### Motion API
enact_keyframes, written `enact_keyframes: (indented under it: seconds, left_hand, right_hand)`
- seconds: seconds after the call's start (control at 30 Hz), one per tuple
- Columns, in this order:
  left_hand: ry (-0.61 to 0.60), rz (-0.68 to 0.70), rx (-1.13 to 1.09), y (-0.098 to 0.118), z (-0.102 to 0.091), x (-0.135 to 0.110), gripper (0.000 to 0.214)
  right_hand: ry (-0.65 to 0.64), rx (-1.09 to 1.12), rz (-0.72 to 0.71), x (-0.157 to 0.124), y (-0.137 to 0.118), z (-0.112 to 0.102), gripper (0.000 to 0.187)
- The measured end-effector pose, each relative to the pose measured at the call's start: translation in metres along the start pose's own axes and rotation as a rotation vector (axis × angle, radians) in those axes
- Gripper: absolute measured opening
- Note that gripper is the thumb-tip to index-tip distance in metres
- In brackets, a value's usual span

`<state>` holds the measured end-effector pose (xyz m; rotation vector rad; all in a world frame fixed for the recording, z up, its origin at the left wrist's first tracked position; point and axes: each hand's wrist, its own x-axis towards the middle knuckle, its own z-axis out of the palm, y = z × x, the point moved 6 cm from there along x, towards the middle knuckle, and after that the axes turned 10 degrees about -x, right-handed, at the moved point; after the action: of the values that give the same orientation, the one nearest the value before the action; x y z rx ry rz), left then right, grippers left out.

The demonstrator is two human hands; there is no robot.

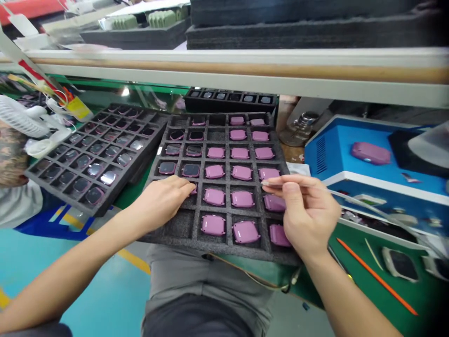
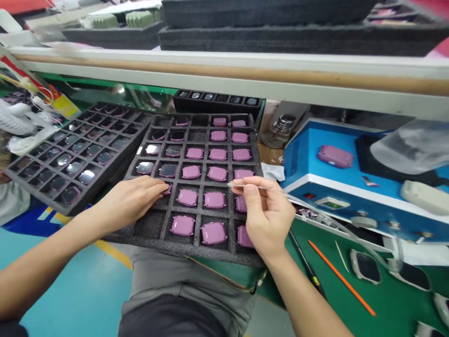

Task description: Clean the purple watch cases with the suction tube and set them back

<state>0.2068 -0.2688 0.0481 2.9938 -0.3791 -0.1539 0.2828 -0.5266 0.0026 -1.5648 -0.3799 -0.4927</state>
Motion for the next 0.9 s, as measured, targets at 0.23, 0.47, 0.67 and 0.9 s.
enact_keyframes:
  seconds: [0.23,0.47,0.67,0.9]
  left_hand:
    - [0.261,-0.059,-1.078,0.030,-0.023,0.061,0.026]
    - [0.153,-0.161,-1.572,0.064,0.022,0.108,0.032]
    - [0.179,-0.084,-1.604,0.058,0.022,0.104,0.036]
    - [0.195,-0.013,-1.639,0.062,0.024,0.106,0.034]
  right_hand:
    - [0.007,0.020,-0.065,0.002,-0.005,0.002,0.013]
    - [0.012,0.073,-0.069,0.009,-0.002,0.004,0.015]
    - [-0.009,0.039,-0.069,0.010,-0.003,0.002,0.018]
    - [-0.020,0.033,-0.065,0.007,0.000,0.002,0.017]
